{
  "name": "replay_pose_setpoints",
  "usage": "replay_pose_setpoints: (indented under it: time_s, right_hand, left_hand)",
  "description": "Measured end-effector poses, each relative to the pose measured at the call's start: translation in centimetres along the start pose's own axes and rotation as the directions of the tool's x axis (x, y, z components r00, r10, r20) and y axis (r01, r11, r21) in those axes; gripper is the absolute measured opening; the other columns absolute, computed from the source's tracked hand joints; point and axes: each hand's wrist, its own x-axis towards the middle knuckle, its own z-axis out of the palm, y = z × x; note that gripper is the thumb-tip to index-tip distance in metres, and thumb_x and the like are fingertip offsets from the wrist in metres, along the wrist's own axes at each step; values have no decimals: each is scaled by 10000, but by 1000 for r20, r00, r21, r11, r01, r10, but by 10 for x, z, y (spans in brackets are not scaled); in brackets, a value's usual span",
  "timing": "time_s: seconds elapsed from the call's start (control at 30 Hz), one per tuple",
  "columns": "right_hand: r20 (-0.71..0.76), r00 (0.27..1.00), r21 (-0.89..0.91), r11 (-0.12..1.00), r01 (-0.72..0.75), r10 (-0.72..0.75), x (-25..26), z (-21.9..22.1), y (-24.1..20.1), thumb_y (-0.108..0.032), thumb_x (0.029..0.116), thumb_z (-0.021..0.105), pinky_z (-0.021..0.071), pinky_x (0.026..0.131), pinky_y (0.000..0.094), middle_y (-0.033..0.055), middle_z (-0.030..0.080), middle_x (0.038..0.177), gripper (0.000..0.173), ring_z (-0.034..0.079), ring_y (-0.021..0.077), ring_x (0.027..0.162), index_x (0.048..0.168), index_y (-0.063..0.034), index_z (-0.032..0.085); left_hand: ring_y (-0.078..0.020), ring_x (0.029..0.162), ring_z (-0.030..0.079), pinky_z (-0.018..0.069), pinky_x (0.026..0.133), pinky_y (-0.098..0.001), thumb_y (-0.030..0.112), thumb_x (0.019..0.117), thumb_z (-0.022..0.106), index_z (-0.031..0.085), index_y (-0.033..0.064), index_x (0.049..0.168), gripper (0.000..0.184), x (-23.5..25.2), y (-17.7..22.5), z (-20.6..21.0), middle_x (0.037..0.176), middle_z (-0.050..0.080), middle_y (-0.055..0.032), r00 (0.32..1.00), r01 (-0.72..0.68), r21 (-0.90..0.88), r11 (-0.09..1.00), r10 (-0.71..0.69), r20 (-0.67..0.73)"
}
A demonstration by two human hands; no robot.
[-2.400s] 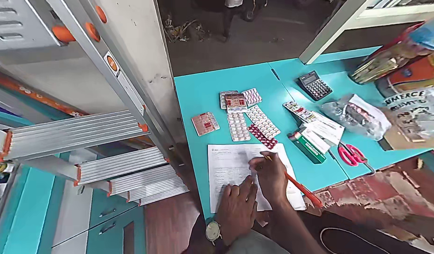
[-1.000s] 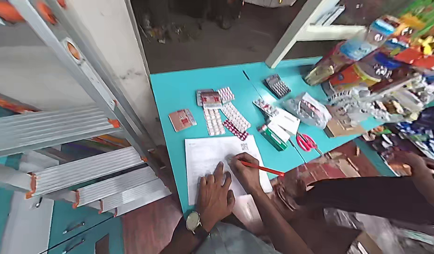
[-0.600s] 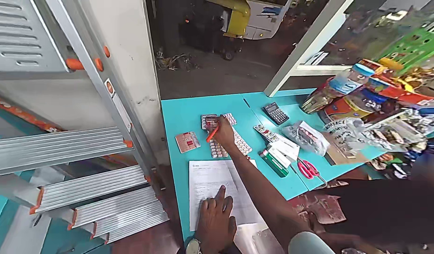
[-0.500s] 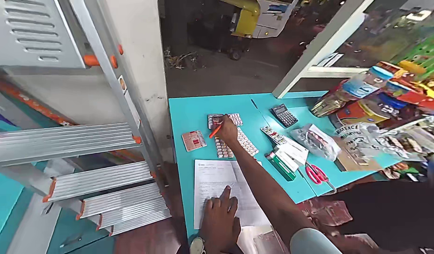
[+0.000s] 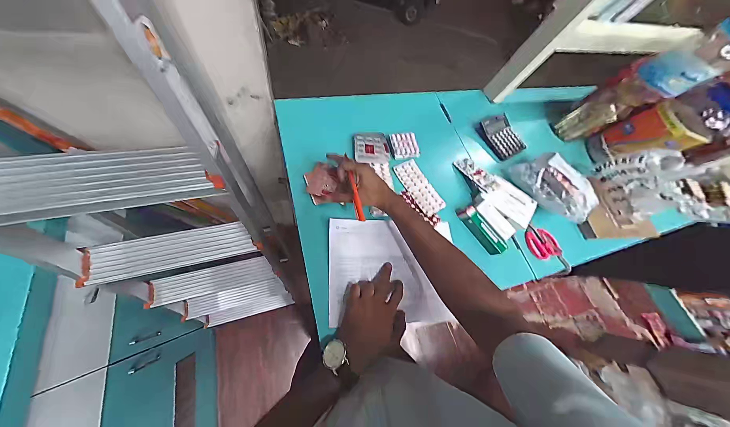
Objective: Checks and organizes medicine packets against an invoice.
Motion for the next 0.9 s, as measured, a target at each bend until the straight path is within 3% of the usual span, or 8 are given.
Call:
replay_pose_setpoints:
  time_s: [0.1, 0.2, 0.27, 0.37, 0.53, 0.6, 0.8, 0.9]
  right_hand:
    - [-358, 934, 243, 967, 77, 15, -30, -20, -33, -192, 936, 665, 448, 1130, 481, 229, 621, 1369, 202, 538, 325, 1370, 902, -12, 579]
    - [-605, 751, 447, 893, 48, 263, -87, -19, -73, -240, 1042, 472, 583, 950, 463, 139, 747, 1128, 214, 713, 279, 1092, 931, -99, 589]
    - [-604, 703, 519, 855, -10, 376, -134, -9, -86, -346, 1073, 446, 614, 850, 407, 69, 757, 996, 268, 746, 221, 930, 956, -162, 602]
    - [-613, 638, 552, 830, -78, 467, -189, 14, -84, -334, 1087, 398, 624, 765, 380, 68, 768, 870, 323, 752, 204, 788, 923, -150, 607]
    - [-718, 550, 534, 844, 44, 426, -226, 40, -70, -230, 1097, 362, 619, 721, 352, 72, 748, 801, 363, 736, 188, 739, 894, -113, 639]
    - [-718, 556, 535, 843, 57, 418, -227, 38, -66, -241, 1103, 343, 620, 736, 360, 66, 743, 812, 367, 734, 189, 755, 925, -116, 639]
    - [-706, 577, 519, 854, 27, 411, -228, 38, -65, -224, 1106, 323, 612, 748, 362, 65, 734, 825, 368, 723, 185, 760, 933, -93, 620]
    - [-694, 586, 483, 874, -51, 417, -228, 41, -69, -201, 1101, 299, 611, 761, 355, 59, 739, 848, 373, 723, 178, 784, 948, -65, 611]
  left_hand:
    - [-281, 973, 659, 479, 790, -481, 486, 943, 478, 614, 254, 1418, 545, 3, -2, 4, 1594, 446, -77, 1000, -14, 17, 1000, 14, -19]
    - [-274, 961, 647, 459, 790, -472, 483, 950, 457, 623, 258, 1405, 534, 1, -2, 10, 1574, 472, -75, 998, -12, 37, 999, 15, -67]
    - [-279, 961, 645, 445, 794, -479, 473, 956, 450, 625, 247, 1407, 534, 0, -1, 12, 1557, 496, -72, 997, -12, 43, 999, 15, -81]
    - [-286, 946, 652, 454, 781, -488, 457, 956, 456, 642, 242, 1393, 521, 0, 0, 10, 1528, 529, -75, 997, -13, 50, 999, 17, -77]
    - [-264, 927, 636, 448, 781, -470, 466, 978, 437, 636, 248, 1399, 514, -3, -1, 10, 1545, 513, -44, 999, -5, 25, 1000, 6, -51]
    - [-269, 946, 637, 458, 791, -471, 441, 972, 481, 670, 210, 1362, 491, -10, -5, 8, 1520, 544, -23, 995, 27, -22, 999, -29, -90]
    - [-336, 1309, 543, 443, 1011, -502, 480, 995, 490, 649, 122, 1375, 546, -46, -31, 7, 1491, 565, -77, 961, 170, 11, 985, -163, -224]
    - [-339, 1349, 527, 435, 1048, -496, 492, 992, 481, 666, 94, 1338, 559, -54, -34, 9, 1480, 571, -111, 953, 185, 46, 982, -168, -254]
